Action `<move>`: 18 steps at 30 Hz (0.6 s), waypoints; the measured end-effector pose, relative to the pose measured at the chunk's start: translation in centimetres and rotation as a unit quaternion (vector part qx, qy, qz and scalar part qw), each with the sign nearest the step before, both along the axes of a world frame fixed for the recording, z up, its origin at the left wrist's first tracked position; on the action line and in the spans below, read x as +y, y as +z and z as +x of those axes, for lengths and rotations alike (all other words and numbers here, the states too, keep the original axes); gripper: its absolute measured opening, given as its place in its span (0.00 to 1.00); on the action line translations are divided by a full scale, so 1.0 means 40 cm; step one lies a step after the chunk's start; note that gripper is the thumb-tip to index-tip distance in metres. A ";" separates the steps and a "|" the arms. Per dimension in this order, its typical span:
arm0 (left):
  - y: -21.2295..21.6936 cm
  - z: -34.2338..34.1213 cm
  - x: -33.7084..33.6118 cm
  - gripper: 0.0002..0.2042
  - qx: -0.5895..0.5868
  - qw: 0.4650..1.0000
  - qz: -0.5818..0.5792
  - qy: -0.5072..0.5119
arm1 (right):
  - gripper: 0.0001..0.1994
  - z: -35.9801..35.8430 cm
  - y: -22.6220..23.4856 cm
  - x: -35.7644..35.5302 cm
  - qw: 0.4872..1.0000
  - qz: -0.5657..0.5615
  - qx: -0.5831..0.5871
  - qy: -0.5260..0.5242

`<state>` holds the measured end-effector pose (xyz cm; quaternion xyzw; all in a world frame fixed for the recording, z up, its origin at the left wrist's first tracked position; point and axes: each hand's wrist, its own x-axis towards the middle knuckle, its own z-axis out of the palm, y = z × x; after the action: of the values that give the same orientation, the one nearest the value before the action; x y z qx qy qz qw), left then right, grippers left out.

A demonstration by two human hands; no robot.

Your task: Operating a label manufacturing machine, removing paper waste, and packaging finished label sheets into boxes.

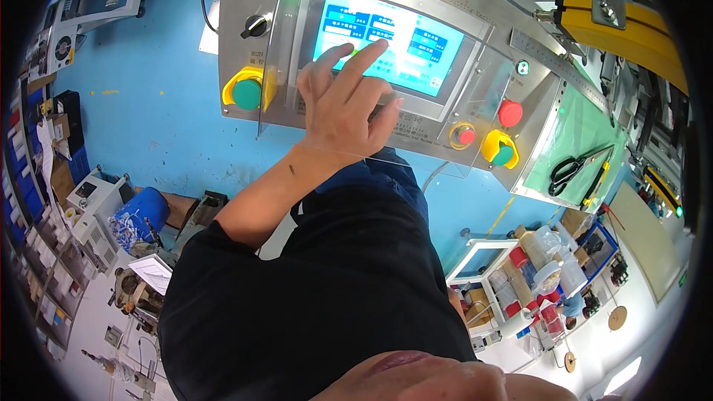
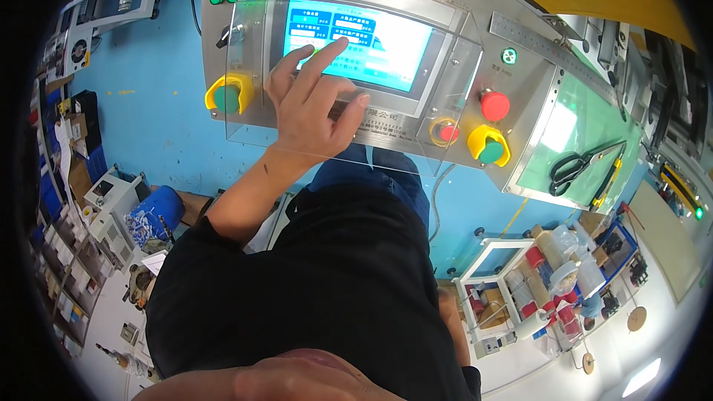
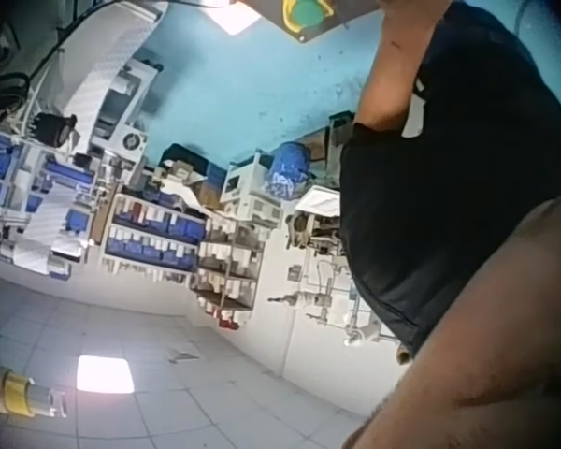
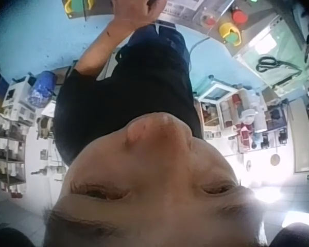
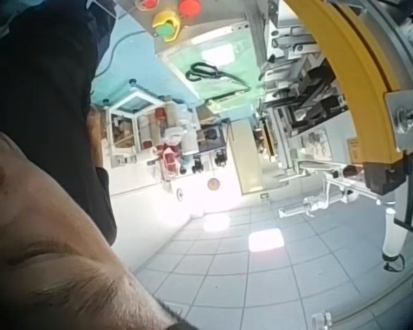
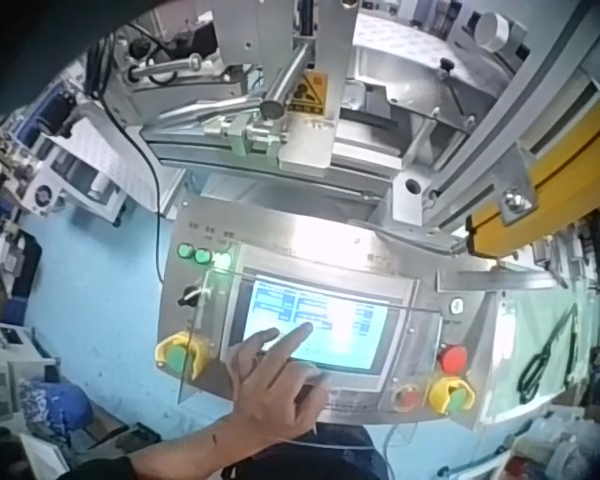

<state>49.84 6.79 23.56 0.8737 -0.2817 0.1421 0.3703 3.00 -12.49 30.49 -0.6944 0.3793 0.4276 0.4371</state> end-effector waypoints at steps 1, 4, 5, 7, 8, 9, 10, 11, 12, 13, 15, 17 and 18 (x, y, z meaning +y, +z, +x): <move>0.003 0.002 0.000 0.08 0.000 1.000 -0.001 -0.001 | 0.14 -0.010 -0.004 -0.001 1.000 -0.001 -0.018 0.003; 0.018 0.008 0.006 0.08 0.016 0.999 0.046 -0.014 | 0.14 -0.008 0.001 0.003 1.000 -0.009 -0.006 -0.006; 0.022 0.012 0.006 0.08 0.017 0.999 0.042 -0.018 | 0.14 -0.012 0.000 0.006 1.000 -0.009 -0.006 -0.008; 0.021 0.017 0.006 0.08 0.017 0.999 0.039 -0.023 | 0.14 -0.020 -0.007 0.006 1.000 -0.005 -0.003 -0.008; 0.013 0.014 0.006 0.08 0.010 1.000 0.018 -0.023 | 0.14 -0.026 -0.011 0.006 1.000 -0.003 -0.002 -0.008; 0.005 0.011 0.011 0.08 0.005 1.000 -0.005 -0.020 | 0.14 -0.031 -0.014 0.005 1.000 -0.004 0.001 -0.006; 0.004 0.007 0.016 0.08 0.006 1.000 -0.006 -0.019 | 0.14 -0.035 -0.017 0.005 1.000 -0.004 0.004 -0.004; 0.005 0.001 0.022 0.08 0.011 1.000 -0.013 -0.017 | 0.14 -0.039 -0.019 0.005 1.000 -0.004 0.007 -0.002; 0.007 -0.004 0.023 0.08 0.015 1.000 -0.018 -0.016 | 0.14 -0.042 -0.022 0.005 1.000 -0.002 0.009 -0.001; 0.006 -0.007 0.024 0.08 0.015 1.000 -0.017 -0.017 | 0.14 -0.044 -0.023 0.005 1.000 -0.001 0.010 -0.001; 0.003 -0.011 0.027 0.08 0.014 1.000 -0.016 -0.020 | 0.14 -0.040 -0.023 0.004 1.000 0.009 -0.006 0.000; 0.003 -0.009 0.031 0.08 0.013 1.000 -0.015 -0.018 | 0.14 -0.115 -0.058 -0.001 1.000 0.018 -0.021 0.001; 0.007 -0.006 0.036 0.08 0.013 1.000 -0.012 -0.013 | 0.14 -0.255 -0.120 -0.013 0.999 0.020 -0.024 0.013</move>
<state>49.59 8.22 23.86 0.8672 -0.2864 0.1289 0.3864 -7.19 -13.03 25.69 -0.7006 0.3512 0.4241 0.4538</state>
